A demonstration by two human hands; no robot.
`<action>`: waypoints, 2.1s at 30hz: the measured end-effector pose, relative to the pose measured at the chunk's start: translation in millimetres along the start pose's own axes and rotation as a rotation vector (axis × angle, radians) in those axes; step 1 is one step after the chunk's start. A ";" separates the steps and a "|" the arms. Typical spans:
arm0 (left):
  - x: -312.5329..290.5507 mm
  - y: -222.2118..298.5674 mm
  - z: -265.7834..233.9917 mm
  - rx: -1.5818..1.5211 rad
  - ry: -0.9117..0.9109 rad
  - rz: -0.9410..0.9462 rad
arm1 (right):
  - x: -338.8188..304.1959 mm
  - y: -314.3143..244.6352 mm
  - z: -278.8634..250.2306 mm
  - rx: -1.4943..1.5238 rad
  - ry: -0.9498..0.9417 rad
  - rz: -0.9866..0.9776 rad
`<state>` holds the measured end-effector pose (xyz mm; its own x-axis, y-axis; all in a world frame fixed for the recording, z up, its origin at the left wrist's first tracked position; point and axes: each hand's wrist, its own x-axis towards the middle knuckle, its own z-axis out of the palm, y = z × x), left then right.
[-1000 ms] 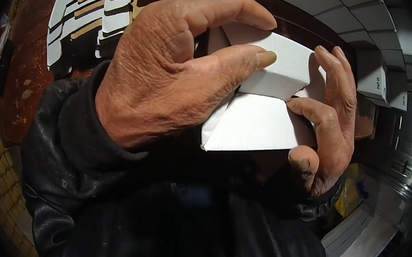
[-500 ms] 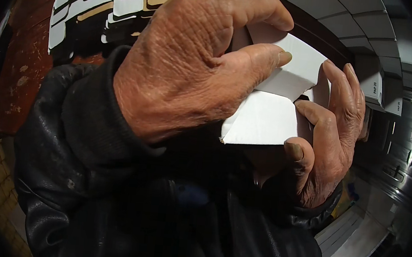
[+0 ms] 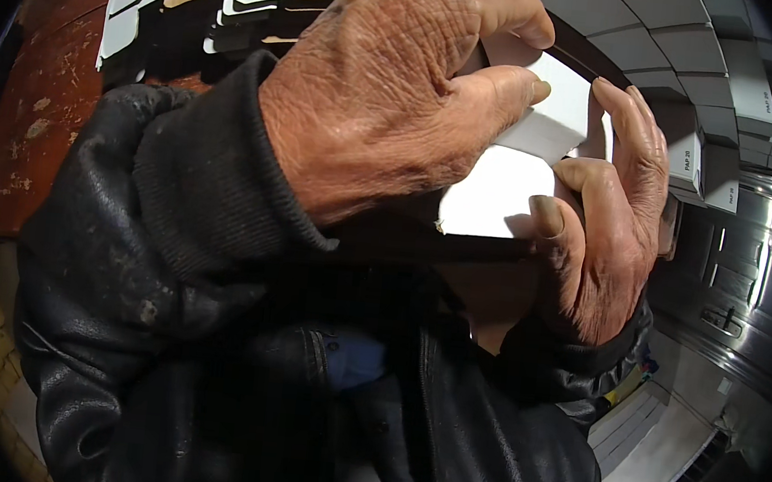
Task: Manually folding and assembling cardboard boxes at a workstation.
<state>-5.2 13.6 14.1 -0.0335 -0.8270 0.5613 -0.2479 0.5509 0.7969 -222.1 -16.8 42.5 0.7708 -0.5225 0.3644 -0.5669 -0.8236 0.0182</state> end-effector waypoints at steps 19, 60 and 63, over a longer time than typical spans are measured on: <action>-8.2 -4.0 6.6 0.003 -0.130 -0.320 | -17.1 3.3 47.7 0.805 0.490 0.265; 5.1 6.8 7.8 -0.194 -0.173 -0.343 | -48.8 39.1 10.7 0.934 0.169 -0.034; 2.7 2.5 8.5 -0.254 -0.132 -0.367 | -50.9 38.0 4.1 0.921 0.172 0.004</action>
<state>-14.1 11.8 15.8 -0.1150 -0.9706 0.2113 -0.0218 0.2151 0.9763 -281.7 -22.4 20.8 0.6741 -0.5463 0.4972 -0.0593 -0.7109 -0.7008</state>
